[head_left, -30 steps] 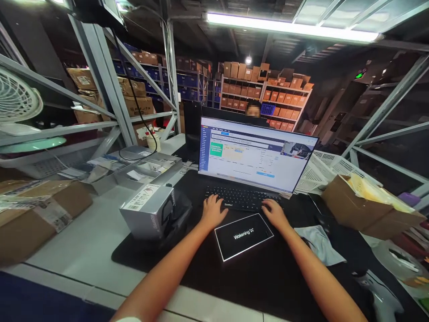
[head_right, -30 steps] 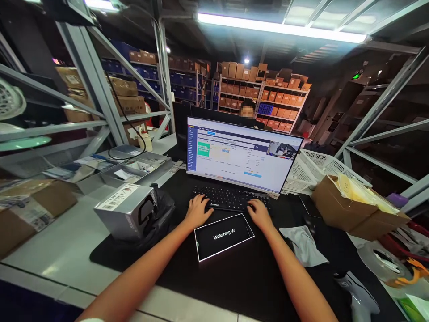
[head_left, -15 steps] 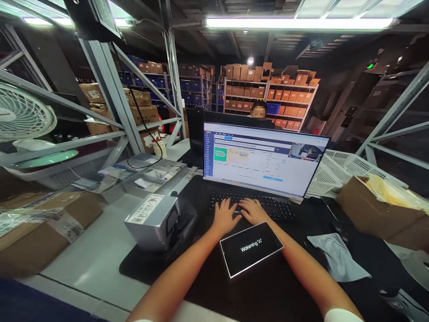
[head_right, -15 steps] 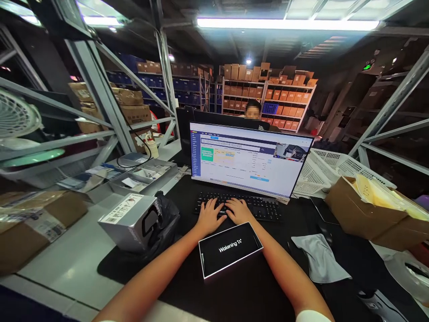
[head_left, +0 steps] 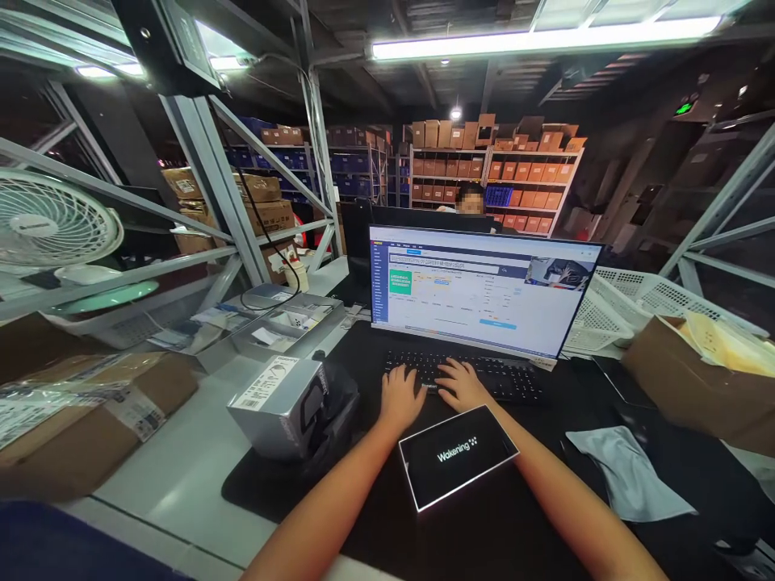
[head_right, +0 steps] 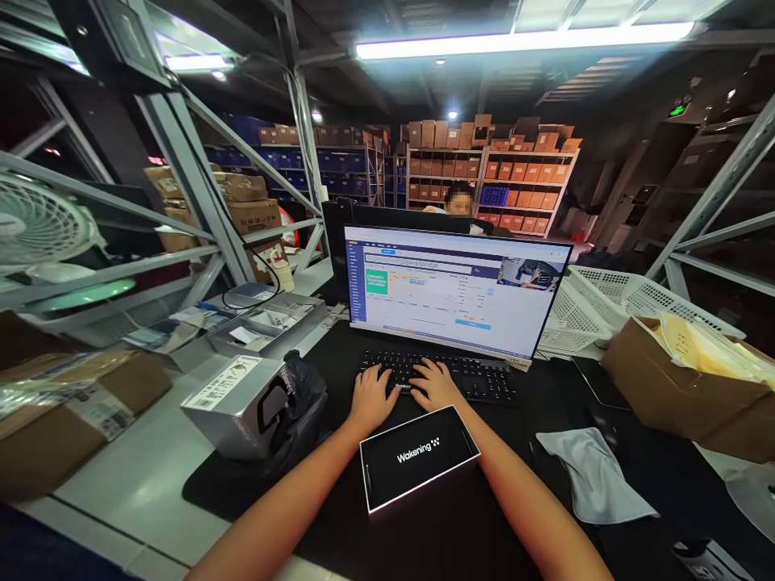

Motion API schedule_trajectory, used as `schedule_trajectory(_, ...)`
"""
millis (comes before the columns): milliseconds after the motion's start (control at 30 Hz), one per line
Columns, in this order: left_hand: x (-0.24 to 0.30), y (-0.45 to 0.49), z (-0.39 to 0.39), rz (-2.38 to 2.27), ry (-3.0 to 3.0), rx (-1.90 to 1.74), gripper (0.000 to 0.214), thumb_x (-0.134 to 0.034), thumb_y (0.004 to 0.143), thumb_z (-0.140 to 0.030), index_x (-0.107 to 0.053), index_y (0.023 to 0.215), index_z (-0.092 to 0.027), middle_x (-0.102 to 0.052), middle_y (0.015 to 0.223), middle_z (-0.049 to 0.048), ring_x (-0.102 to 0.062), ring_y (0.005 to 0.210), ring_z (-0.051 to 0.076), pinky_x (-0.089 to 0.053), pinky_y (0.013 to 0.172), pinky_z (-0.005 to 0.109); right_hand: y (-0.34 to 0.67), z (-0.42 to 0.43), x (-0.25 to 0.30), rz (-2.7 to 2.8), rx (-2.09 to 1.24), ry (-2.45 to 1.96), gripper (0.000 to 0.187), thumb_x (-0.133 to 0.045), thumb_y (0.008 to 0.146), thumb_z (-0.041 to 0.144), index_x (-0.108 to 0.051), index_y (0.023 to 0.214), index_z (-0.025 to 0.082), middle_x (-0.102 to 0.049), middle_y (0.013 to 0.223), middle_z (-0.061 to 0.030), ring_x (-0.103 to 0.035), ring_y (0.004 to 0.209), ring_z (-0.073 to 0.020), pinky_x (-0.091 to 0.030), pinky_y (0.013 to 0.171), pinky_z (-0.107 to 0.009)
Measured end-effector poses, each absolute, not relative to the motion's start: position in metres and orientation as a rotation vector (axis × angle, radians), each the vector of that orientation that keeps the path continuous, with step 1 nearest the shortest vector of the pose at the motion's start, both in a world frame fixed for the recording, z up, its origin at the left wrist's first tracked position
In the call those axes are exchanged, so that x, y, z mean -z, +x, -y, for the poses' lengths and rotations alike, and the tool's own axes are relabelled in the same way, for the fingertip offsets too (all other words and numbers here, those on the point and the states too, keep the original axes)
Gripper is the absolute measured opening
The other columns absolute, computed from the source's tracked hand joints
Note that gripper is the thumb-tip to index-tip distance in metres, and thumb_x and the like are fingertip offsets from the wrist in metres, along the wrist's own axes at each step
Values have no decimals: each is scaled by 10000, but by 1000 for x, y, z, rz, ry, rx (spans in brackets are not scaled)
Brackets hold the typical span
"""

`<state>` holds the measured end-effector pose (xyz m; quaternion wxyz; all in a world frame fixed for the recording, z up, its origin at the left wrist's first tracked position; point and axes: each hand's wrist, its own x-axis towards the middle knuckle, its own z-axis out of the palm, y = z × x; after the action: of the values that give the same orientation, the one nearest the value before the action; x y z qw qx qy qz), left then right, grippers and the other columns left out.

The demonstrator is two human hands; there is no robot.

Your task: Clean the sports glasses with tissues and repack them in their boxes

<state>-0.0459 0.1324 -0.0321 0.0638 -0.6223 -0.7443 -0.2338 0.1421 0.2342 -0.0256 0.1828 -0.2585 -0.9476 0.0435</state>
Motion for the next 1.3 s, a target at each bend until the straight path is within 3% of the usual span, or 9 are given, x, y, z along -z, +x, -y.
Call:
schedule_trajectory(233,37,-44,-140,2223,-1909,743,453,-515,947,-408,-593,1340,-197,-531,1464,143,-425,1365,356,-291,1152,593,139,-236,28,2684,-62,-750,473,-524,973,426,-597,1399,235,-503,1523,-133,-329,1480,-351,-226,1170,-627)
schedule_trajectory(400,34,-41,-141,2205,-1914,746,441,-514,949,-403,-608,1324,-190,-563,1443,132,-427,1360,350,-261,1162,589,134,-234,27,2673,-17,-795,494,-502,978,480,-613,1382,218,-435,1570,-148,-260,1502,-391,-197,1163,-680)
schedule_trajectory(600,30,-41,-139,2203,-1909,739,465,-478,966,-409,-583,1367,-198,-601,1389,128,-512,1220,343,-390,1015,524,137,-232,31,2578,41,-851,468,-452,999,415,-611,1378,191,-505,1515,-154,-292,1492,-366,-212,1182,-641)
schedule_trajectory(867,25,-40,-136,2241,-1862,749,513,-492,955,-402,-543,1414,-179,-603,1327,157,-525,1155,331,-402,972,493,142,-239,44,2420,107,-969,440,-427,999,392,-627,1346,209,-560,1455,-154,-336,1467,-380,-234,1161,-659)
schedule_trajectory(1000,27,-42,-137,2249,-1839,773,516,-528,936,-408,-551,1404,-192,-564,1373,163,-498,1247,334,-400,1017,492,143,-236,43,2369,117,-1014,431,-418,1002,380,-643,1314,185,-575,1437,-162,-371,1447,-381,-224,1163,-671)
schedule_trajectory(1133,31,-43,-138,2259,-1811,796,522,-551,921,-406,-558,1390,-177,-477,1488,197,-400,1393,376,-341,1101,563,141,-231,34,2347,115,-1057,417,-408,1004,361,-680,1245,157,-582,1425,-172,-391,1432,-391,-225,1163,-675)
schedule_trajectory(1300,30,-43,-139,2247,-1818,802,586,-456,971,-447,-459,1475,-148,-428,1549,210,-348,1443,392,-274,1162,605,155,-228,9,2338,76,-1115,393,-413,1017,426,-714,1165,223,-641,1364,-93,-452,1393,-349,-244,1179,-618)
